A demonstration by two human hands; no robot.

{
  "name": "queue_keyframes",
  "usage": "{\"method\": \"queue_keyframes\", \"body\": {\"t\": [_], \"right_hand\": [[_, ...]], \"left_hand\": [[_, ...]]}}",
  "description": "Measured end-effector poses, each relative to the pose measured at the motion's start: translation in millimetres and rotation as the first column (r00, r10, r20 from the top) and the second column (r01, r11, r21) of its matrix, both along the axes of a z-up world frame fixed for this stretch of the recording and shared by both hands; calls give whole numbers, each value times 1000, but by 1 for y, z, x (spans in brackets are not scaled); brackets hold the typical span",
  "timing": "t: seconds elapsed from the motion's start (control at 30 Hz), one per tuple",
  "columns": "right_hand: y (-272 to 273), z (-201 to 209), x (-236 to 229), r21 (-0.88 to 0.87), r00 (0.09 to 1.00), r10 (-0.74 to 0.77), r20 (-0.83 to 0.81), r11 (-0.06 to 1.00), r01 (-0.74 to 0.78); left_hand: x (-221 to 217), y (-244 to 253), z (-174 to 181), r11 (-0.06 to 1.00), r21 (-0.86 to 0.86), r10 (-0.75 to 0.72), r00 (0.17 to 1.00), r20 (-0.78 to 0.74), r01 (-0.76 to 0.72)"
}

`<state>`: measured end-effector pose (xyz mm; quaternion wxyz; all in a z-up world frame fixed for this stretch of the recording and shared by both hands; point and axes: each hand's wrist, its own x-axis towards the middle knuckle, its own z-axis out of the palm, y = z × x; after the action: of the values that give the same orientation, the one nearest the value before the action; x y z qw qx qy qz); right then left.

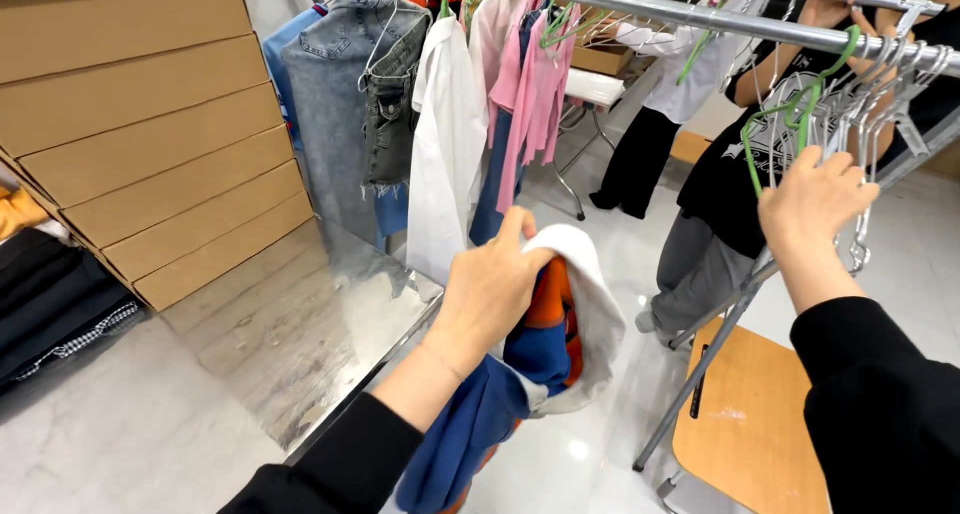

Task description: Hanging various items of clothing on a garment rack using hangers.

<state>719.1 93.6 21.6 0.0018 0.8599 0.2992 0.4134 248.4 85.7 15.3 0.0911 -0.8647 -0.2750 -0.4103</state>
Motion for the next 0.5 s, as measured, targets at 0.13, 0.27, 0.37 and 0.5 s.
{"method": "queue_keyframes", "body": {"t": [0.13, 0.27, 0.37, 0.5], "right_hand": [[10, 5, 21, -121, 986, -154, -66, 982, 146], [13, 6, 39, -143, 978, -144, -151, 982, 123], [8, 7, 32, -171, 981, -192, -36, 968, 183], [12, 15, 47, -279, 972, -217, -92, 943, 184]], "left_hand": [[-3, 11, -17, 1000, -5, -7, 999, -31, 7], [3, 24, -16, 999, -27, 32, 998, -49, -33], [12, 34, -9, 995, -102, -9, 998, -56, 3], [26, 52, 6, 993, -115, -5, 999, -49, 0]]}}
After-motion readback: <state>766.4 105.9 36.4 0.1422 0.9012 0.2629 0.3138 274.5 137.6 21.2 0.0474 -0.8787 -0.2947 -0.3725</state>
